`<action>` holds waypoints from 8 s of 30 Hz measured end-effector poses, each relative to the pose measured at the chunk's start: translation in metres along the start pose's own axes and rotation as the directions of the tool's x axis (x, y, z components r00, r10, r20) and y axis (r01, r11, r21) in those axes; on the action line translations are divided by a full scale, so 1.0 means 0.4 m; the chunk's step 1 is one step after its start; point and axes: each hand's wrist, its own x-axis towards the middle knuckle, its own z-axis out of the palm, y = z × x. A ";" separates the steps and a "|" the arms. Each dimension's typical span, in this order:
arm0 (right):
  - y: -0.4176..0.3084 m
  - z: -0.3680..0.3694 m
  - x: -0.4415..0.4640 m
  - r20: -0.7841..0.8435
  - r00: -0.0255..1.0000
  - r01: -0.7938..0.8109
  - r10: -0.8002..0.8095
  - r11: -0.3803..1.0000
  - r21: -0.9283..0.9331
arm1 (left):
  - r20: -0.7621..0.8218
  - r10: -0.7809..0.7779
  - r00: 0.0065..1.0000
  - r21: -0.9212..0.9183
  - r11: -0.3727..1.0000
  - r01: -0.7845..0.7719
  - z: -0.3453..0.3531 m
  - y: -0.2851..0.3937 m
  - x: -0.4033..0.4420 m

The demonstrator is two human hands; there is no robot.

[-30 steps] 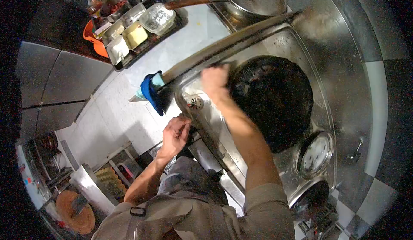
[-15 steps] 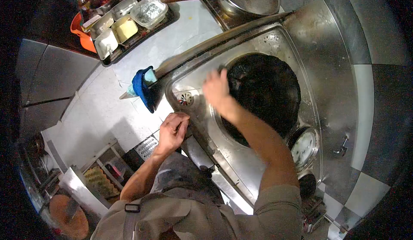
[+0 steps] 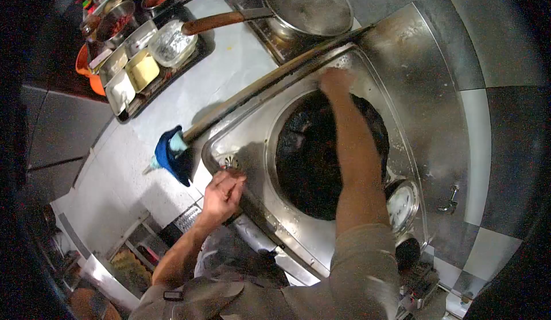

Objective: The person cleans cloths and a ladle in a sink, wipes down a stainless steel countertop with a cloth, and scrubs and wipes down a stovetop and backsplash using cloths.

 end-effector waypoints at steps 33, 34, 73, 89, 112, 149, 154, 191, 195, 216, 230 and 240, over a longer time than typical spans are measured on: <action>0.574 0.290 0.106 -0.053 0.976 0.215 -0.210 0.964 0.158 | 0.308 0.256 0.916 0.362 0.859 -0.362 0.277 -0.136 0.315; 0.526 0.304 0.194 -0.113 0.929 0.356 -0.352 0.934 0.016 | 0.300 0.249 0.921 0.337 0.876 -0.346 0.280 -0.140 0.311; 0.801 0.575 -0.015 -0.285 0.872 -0.183 0.397 0.806 0.563 | 0.203 0.430 0.880 0.478 0.741 -0.472 0.304 -0.162 0.306; 0.807 0.696 -0.272 -0.258 0.966 0.021 0.037 0.976 0.218 | 0.227 0.412 0.882 0.530 0.708 -0.467 0.306 -0.175 0.298; -0.081 0.617 -0.837 -0.486 0.511 0.761 -0.709 0.636 -0.128 | 0.614 -0.462 0.640 0.598 0.802 0.005 0.113 -0.016 0.045; -0.398 0.143 -0.374 -0.512 0.858 0.381 0.032 0.629 0.678 | 0.127 0.092 0.988 0.049 0.994 -0.099 0.065 -0.032 -0.150; -0.536 0.196 -0.545 -0.754 0.538 0.775 -0.378 0.574 0.265 | 0.194 0.122 0.973 0.079 0.987 -0.139 0.059 -0.030 -0.153; -0.150 0.436 -0.801 -0.340 0.488 0.803 -0.804 0.566 -0.187 | 0.098 0.184 0.978 0.057 0.980 -0.190 0.070 -0.043 -0.151; 0.034 0.616 -0.943 -0.131 0.753 0.640 -0.645 0.764 -0.084 | 0.165 0.183 0.969 0.055 0.979 -0.194 0.060 -0.032 -0.146; 0.360 0.880 -0.920 -0.288 0.941 0.048 0.180 0.769 0.637 | 0.462 0.292 0.838 0.522 0.674 -0.523 0.055 0.025 -0.151; 0.567 1.305 -1.307 -0.280 0.831 -0.173 0.480 0.701 0.691 | 0.856 0.173 0.486 0.284 0.628 -0.724 0.762 0.302 -0.387; 0.676 1.159 -1.127 0.151 0.886 -0.414 0.438 0.604 0.681 | 0.858 0.241 0.454 0.307 0.468 -0.829 1.101 0.407 -0.230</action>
